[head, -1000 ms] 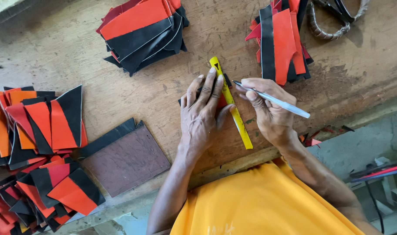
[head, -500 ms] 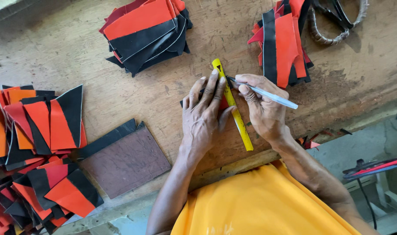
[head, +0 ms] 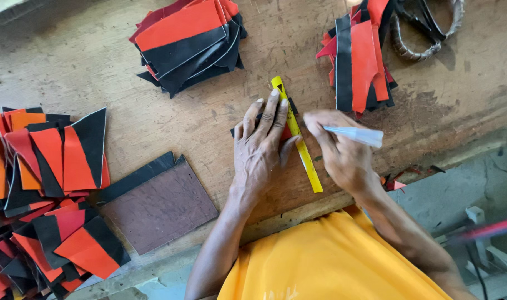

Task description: The person repeatedly picks up red and black material pieces, places a yellow ruler on them, and marks the material with a white pen. The person stacks marked pieces aside and continues the process with new pieces from a pile.

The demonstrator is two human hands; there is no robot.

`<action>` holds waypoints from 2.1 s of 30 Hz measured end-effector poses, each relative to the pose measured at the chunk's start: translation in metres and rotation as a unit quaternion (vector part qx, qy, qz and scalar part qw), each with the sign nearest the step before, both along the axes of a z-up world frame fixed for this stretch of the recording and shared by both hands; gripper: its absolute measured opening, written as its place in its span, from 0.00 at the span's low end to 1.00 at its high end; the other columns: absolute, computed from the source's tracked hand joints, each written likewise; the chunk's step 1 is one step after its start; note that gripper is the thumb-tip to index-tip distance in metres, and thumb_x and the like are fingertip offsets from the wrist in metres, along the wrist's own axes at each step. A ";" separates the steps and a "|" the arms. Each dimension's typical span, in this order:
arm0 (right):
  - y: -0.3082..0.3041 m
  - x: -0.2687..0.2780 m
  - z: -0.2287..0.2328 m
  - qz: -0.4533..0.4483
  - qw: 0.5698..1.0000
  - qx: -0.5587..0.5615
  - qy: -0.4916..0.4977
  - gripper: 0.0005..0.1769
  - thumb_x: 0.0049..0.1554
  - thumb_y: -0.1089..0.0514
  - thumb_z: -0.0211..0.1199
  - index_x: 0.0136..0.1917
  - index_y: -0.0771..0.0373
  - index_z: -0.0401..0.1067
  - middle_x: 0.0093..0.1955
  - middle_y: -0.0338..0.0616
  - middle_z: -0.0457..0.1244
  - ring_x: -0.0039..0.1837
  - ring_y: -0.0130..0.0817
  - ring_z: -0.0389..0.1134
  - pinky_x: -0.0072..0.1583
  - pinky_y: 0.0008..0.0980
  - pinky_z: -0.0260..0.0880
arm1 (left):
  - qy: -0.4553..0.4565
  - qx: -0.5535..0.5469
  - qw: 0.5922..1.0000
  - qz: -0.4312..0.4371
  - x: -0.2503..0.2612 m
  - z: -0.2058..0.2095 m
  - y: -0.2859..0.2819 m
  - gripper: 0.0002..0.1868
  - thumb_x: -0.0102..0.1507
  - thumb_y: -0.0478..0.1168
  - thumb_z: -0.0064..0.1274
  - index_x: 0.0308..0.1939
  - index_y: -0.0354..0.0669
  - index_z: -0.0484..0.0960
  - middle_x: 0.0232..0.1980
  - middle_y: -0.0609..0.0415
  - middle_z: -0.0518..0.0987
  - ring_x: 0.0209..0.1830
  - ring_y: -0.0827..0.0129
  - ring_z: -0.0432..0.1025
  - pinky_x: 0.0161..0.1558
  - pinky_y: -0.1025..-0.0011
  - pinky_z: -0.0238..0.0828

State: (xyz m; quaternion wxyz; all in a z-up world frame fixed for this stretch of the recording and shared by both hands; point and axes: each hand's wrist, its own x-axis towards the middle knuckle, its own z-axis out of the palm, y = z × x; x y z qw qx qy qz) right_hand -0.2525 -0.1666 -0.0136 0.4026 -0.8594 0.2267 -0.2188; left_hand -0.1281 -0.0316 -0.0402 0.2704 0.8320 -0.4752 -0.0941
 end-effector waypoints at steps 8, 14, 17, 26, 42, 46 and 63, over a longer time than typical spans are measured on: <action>0.027 -0.033 0.000 -0.005 0.995 -0.019 0.093 0.21 0.55 0.59 0.70 0.58 0.68 0.68 0.48 0.50 0.65 0.48 0.41 0.69 0.51 0.36 0.70 | 0.007 -0.072 0.997 0.012 0.003 -0.001 0.008 0.38 0.63 0.47 0.63 0.75 0.37 0.69 0.80 0.46 0.63 0.78 0.51 0.59 0.77 0.54 0.56; 0.031 -0.037 -0.011 -0.120 0.988 -0.026 0.094 0.24 0.55 0.62 0.74 0.62 0.67 0.70 0.46 0.45 0.66 0.43 0.33 0.66 0.47 0.33 0.70 | -0.028 -0.088 0.992 0.090 0.002 0.006 0.016 0.35 0.55 0.40 0.69 0.64 0.37 0.74 0.73 0.43 0.68 0.73 0.47 0.59 0.73 0.51 0.54; 0.029 -0.037 -0.017 -0.146 0.988 0.003 0.050 0.23 0.57 0.63 0.74 0.63 0.67 0.70 0.46 0.43 0.66 0.43 0.29 0.65 0.47 0.31 0.69 | 0.008 -0.100 0.989 0.109 0.001 0.006 0.020 0.29 0.54 0.40 0.70 0.57 0.38 0.77 0.65 0.43 0.71 0.69 0.47 0.62 0.71 0.51 0.57; 0.022 -0.036 -0.020 -0.138 0.990 0.014 0.022 0.21 0.56 0.64 0.73 0.61 0.68 0.71 0.47 0.43 0.66 0.44 0.30 0.63 0.48 0.29 0.68 | 0.304 -0.240 0.899 0.204 0.017 -0.002 0.024 0.20 0.66 0.30 0.60 0.61 0.40 0.73 0.48 0.52 0.83 0.47 0.73 0.78 0.49 0.76 0.75; 0.021 -0.029 -0.006 -0.082 0.994 -0.065 0.043 0.18 0.52 0.65 0.73 0.56 0.63 0.77 0.47 0.48 0.67 0.48 0.45 0.71 0.50 0.39 0.72 | 0.540 -0.277 0.785 0.123 0.018 0.049 -0.013 0.28 0.65 0.26 0.55 0.71 0.32 0.70 0.61 0.45 0.79 0.55 0.70 0.77 0.56 0.72 0.78; 0.018 -0.030 -0.010 -0.084 0.993 -0.079 0.029 0.15 0.51 0.64 0.74 0.52 0.63 0.75 0.48 0.49 0.68 0.50 0.47 0.71 0.52 0.40 0.72 | 0.533 -0.291 0.794 0.009 0.000 0.054 -0.051 0.32 0.67 0.31 0.58 0.74 0.36 0.65 0.73 0.49 0.70 0.64 0.68 0.74 0.66 0.69 0.77; 0.020 -0.034 -0.012 -0.115 0.990 0.057 0.057 0.26 0.53 0.59 0.75 0.60 0.64 0.68 0.45 0.44 0.69 0.44 0.32 0.72 0.47 0.33 0.73 | 0.131 -0.187 0.972 0.045 0.041 0.016 -0.026 0.17 0.68 0.34 0.60 0.61 0.38 0.79 0.32 0.56 0.72 0.24 0.73 0.64 0.29 0.73 0.62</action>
